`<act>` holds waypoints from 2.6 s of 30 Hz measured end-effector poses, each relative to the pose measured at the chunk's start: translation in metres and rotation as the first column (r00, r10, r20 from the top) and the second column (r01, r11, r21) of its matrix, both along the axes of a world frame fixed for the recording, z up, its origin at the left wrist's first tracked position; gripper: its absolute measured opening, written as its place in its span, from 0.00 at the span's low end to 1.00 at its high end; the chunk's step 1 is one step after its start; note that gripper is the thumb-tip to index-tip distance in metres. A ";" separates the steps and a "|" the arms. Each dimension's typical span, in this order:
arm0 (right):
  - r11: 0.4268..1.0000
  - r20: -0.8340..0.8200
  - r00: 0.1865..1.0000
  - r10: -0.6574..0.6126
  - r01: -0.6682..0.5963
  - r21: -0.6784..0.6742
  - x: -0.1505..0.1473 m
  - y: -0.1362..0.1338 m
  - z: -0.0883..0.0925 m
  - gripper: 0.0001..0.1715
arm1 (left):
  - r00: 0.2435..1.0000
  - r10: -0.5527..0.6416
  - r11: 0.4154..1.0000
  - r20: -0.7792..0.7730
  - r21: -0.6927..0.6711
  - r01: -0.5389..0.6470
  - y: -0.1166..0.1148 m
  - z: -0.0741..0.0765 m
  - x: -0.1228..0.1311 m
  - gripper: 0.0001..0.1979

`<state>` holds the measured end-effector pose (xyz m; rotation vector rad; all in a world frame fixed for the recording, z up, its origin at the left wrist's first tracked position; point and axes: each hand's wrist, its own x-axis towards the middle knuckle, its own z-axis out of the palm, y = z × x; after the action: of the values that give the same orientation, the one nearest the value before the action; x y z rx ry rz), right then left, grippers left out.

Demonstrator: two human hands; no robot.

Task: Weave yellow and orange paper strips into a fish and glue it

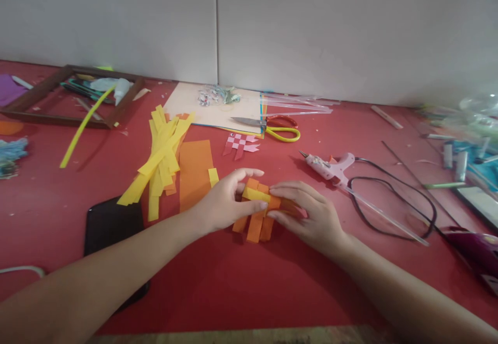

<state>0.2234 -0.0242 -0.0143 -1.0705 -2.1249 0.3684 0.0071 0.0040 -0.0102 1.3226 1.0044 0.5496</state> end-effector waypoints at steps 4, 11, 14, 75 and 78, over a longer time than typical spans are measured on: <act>0.995 -0.059 0.998 -0.012 0.006 -0.102 0.000 0.001 0.000 0.11 | 1.000 -0.019 1.000 -0.013 -0.010 0.019 0.000 -0.001 -0.001 0.35; 0.901 -0.266 0.944 -0.192 0.062 -0.430 -0.001 0.002 0.001 0.10 | 0.997 -0.036 0.998 0.064 -0.044 0.039 -0.002 -0.001 0.001 0.30; 0.818 -0.379 0.864 -0.332 0.063 -0.572 -0.002 0.004 0.000 0.15 | 0.996 -0.053 0.997 0.077 -0.049 0.057 -0.002 -0.002 0.001 0.31; 0.723 -0.345 0.907 0.242 -0.406 -0.558 0.039 0.026 0.015 0.12 | 0.957 -0.274 0.954 0.095 -0.095 0.283 0.001 0.000 -0.004 0.33; 0.756 -0.274 0.938 0.213 -0.336 -0.562 0.033 0.022 0.017 0.13 | 0.959 -0.278 0.958 0.064 -0.053 0.281 0.001 0.001 -0.003 0.32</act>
<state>0.2566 -0.0021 0.0026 -0.9882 -2.0267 1.3185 0.0038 0.0050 -0.0091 1.3586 0.7656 0.3351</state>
